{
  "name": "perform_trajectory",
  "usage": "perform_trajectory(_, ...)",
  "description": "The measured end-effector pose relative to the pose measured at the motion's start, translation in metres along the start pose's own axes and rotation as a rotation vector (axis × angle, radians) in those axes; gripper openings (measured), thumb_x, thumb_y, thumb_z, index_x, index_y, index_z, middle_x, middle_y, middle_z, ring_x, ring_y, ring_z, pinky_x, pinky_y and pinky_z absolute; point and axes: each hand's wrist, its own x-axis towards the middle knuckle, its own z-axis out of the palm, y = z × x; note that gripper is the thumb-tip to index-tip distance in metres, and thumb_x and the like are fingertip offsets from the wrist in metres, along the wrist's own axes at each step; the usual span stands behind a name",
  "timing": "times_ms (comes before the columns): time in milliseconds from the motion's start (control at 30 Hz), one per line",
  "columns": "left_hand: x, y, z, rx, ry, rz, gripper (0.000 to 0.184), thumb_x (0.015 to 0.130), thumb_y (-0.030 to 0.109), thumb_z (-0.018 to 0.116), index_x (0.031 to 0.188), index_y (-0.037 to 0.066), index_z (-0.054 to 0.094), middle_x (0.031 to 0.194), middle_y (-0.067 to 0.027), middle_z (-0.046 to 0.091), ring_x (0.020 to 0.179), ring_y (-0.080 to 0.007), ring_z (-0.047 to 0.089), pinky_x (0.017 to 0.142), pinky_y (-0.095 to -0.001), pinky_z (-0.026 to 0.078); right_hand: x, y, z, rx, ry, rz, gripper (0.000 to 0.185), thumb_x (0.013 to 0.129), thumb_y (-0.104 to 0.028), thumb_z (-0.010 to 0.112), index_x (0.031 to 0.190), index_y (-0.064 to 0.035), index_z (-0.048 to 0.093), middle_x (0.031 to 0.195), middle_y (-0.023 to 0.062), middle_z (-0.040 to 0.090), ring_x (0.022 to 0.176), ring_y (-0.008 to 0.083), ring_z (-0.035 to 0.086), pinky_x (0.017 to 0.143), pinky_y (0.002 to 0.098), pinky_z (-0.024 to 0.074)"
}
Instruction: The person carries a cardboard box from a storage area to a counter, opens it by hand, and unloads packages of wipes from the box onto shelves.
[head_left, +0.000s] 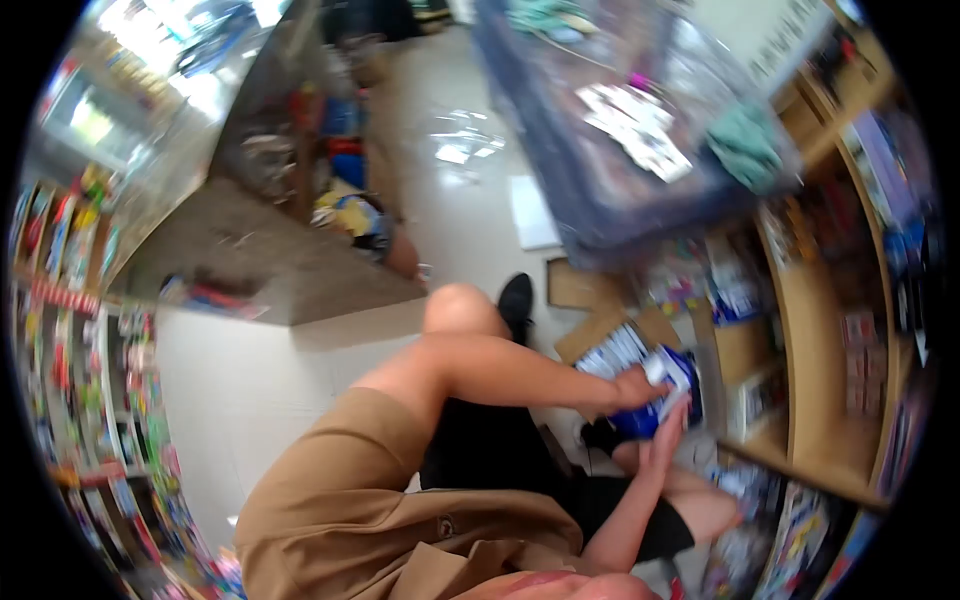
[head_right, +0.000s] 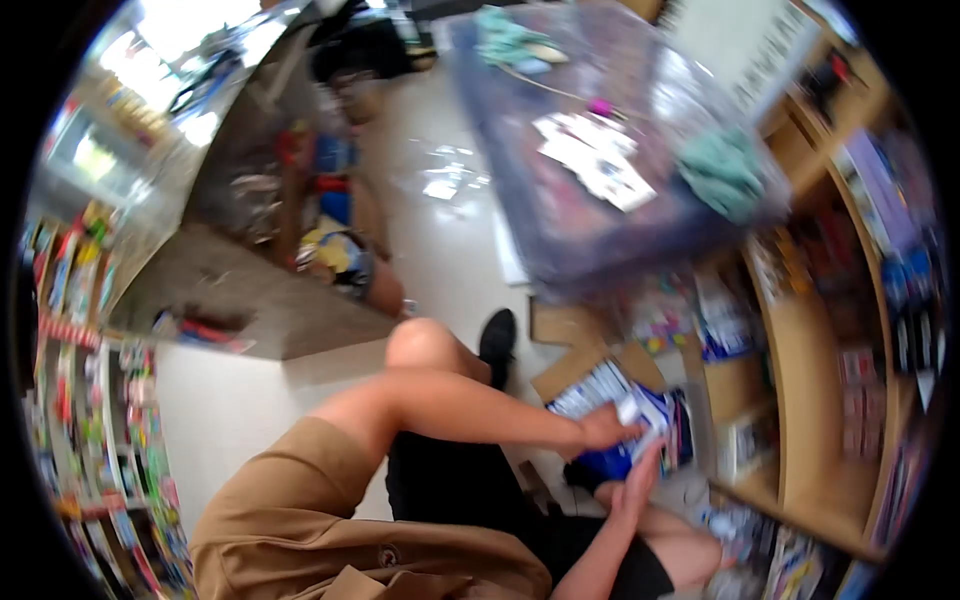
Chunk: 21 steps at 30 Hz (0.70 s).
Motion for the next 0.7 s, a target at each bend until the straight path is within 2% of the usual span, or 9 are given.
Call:
perform_trajectory(33, -0.004, 0.008, -0.004, -0.023, -0.027, -0.096, 0.092, 0.083, 0.067, 0.07, 0.136, -0.006, 0.053, 0.13, -0.0272, 0.062, 0.114, -0.0377, 0.065, 0.095, -0.0447, 0.052, 0.013, 0.024, -0.02, 0.307, -0.129, -0.009, 0.054, 0.109, -0.044, 0.044, 0.147, -0.0057, 0.047, 0.142, 0.0081, 0.056, 0.131, 0.0221, 0.053, 0.112, 0.0388, 0.0413)
perform_trajectory(67, -0.025, 0.037, -0.013, -0.041, 0.056, -0.252, 0.081, 0.087, 0.06, 0.071, 0.132, -0.006, 0.055, 0.119, -0.0226, 0.068, 0.107, -0.0339, 0.068, 0.088, -0.0468, 0.055, -0.004, 0.034, -0.024, 0.296, -0.046, -0.056, 0.051, 0.109, -0.041, 0.046, 0.146, -0.0068, 0.047, 0.141, 0.0089, 0.056, 0.131, 0.0219, 0.052, 0.111, 0.0408, 0.0419)
perform_trajectory(100, -0.019, 0.024, -0.005, -0.509, -0.079, -0.211, 0.069, 0.092, 0.052, 0.07, 0.125, -0.008, 0.057, 0.109, -0.0179, 0.071, 0.101, -0.0286, 0.071, 0.084, -0.0449, 0.057, -0.018, 0.03, -0.022, 0.385, -0.011, 0.067, 0.048, 0.106, -0.037, 0.053, 0.145, -0.0091, 0.046, 0.136, 0.0101, 0.057, 0.124, 0.0217, 0.055, 0.108, 0.0424, 0.0435)
perform_trajectory(133, -0.014, 0.023, -0.005, -0.702, -0.179, -0.384, 0.056, 0.096, 0.042, 0.069, 0.121, -0.008, 0.058, 0.102, -0.0147, 0.071, 0.098, -0.0247, 0.071, 0.081, -0.0416, 0.059, -0.022, 0.043, -0.031, 0.533, -0.086, 0.193, 0.049, 0.104, -0.042, 0.055, 0.141, -0.0113, 0.048, 0.132, 0.0086, 0.057, 0.119, 0.0229, 0.057, 0.103, 0.0444, 0.0465)
perform_trajectory(233, -0.027, 0.037, 0.012, -0.79, -0.16, -0.231, 0.049, 0.098, 0.035, 0.068, 0.122, -0.006, 0.059, 0.106, -0.0153, 0.071, 0.094, -0.0232, 0.07, 0.082, -0.0401, 0.059, -0.056, 0.016, 0.002, 0.843, -0.148, 0.285, 0.06, 0.1, -0.046, 0.061, 0.147, -0.0119, 0.045, 0.142, 0.0076, 0.054, 0.131, 0.0232, 0.05, 0.11, 0.0473, 0.0403)
perform_trajectory(400, -0.054, 0.068, 0.013, -0.682, -0.233, -0.145, 0.046, 0.097, 0.027, 0.07, 0.132, 0.0, 0.057, 0.117, -0.0097, 0.069, 0.11, -0.02, 0.063, 0.098, -0.0397, 0.05, -0.032, 0.029, -0.014, 0.697, 0.261, 0.095, 0.048, 0.1, -0.028, 0.063, 0.141, -0.0067, 0.052, 0.131, 0.0067, 0.064, 0.119, 0.0206, 0.06, 0.103, 0.0394, 0.0464)
perform_trajectory(467, -0.042, 0.061, 0.016, -0.704, -0.29, -0.185, 0.053, 0.094, 0.025, 0.073, 0.137, 0.004, 0.053, 0.128, -0.0098, 0.065, 0.122, -0.0199, 0.056, 0.108, -0.0374, 0.041, -0.027, 0.024, -0.021, 0.689, 0.282, 0.038, 0.049, 0.1, -0.027, 0.064, 0.141, -0.0057, 0.05, 0.132, 0.0074, 0.062, 0.12, 0.0208, 0.06, 0.102, 0.0386, 0.0474)
perform_trajectory(633, -0.027, 0.078, 0.012, -0.827, -0.226, -0.238, 0.056, 0.092, 0.019, 0.075, 0.138, 0.002, 0.047, 0.127, -0.012, 0.064, 0.118, -0.0224, 0.06, 0.103, -0.0384, 0.047, -0.011, 0.017, -0.005, 0.617, 0.196, 0.009, 0.057, 0.1, -0.026, 0.065, 0.151, -0.015, 0.041, 0.145, 0.0037, 0.053, 0.13, 0.022, 0.052, 0.107, 0.0461, 0.0431)
perform_trajectory(700, -0.015, 0.075, 0.01, -0.832, -0.206, -0.218, 0.056, 0.093, 0.022, 0.075, 0.137, -0.001, 0.048, 0.127, -0.0146, 0.064, 0.119, -0.0242, 0.06, 0.105, -0.0396, 0.046, 0.008, 0.014, -0.005, 0.61, 0.244, 0.037, 0.048, 0.098, -0.028, 0.065, 0.141, -0.0097, 0.052, 0.133, 0.0057, 0.061, 0.122, 0.0221, 0.058, 0.103, 0.0427, 0.0451)
